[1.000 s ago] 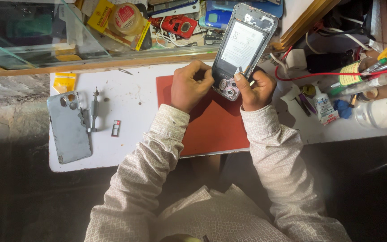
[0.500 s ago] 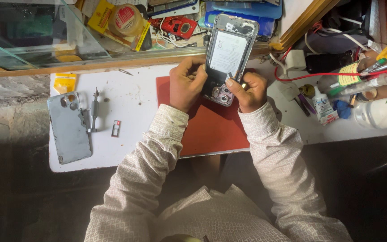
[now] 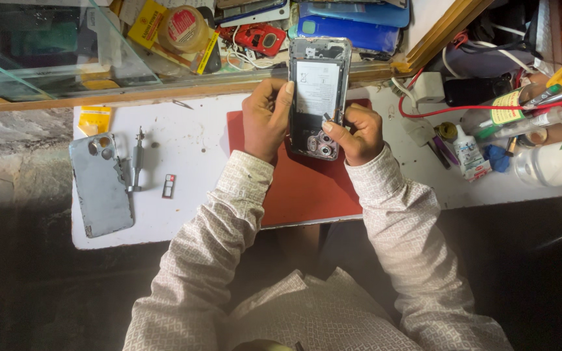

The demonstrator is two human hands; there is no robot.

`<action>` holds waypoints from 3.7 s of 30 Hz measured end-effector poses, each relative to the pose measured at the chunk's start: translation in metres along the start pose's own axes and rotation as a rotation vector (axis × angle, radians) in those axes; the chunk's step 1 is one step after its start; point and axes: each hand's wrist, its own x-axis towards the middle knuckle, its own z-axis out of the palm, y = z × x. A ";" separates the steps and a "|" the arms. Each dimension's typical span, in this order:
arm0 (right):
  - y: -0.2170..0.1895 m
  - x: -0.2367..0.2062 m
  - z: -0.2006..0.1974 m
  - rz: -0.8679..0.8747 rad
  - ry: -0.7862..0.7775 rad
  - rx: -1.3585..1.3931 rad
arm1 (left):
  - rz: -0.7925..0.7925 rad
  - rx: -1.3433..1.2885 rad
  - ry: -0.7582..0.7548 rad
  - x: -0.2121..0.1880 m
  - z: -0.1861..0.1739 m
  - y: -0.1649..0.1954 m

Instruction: The person uses a small metal tool to carefully pry and separate the back cover from a smartphone. They work around the camera module and along the edges, gradually lifting the cover while holding the phone steady.

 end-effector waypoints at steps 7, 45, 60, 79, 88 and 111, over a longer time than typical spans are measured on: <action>-0.002 0.002 0.000 -0.021 -0.018 -0.105 | 0.044 0.055 0.026 0.001 -0.003 -0.010; -0.006 0.022 0.006 0.029 0.315 0.071 | -0.370 -1.134 -0.250 0.003 0.000 -0.027; -0.050 0.029 0.055 -0.246 0.335 -0.355 | -0.284 -1.053 -0.295 -0.008 0.007 -0.018; -0.057 0.023 0.075 -0.424 0.271 -0.550 | -0.270 -0.984 -0.241 -0.010 0.008 -0.032; -0.059 0.020 0.080 -0.360 0.211 -0.463 | -0.281 -0.947 -0.245 -0.006 0.010 -0.033; -0.058 0.025 0.077 -0.413 0.184 -0.471 | -0.256 -0.987 -0.230 -0.008 0.009 -0.030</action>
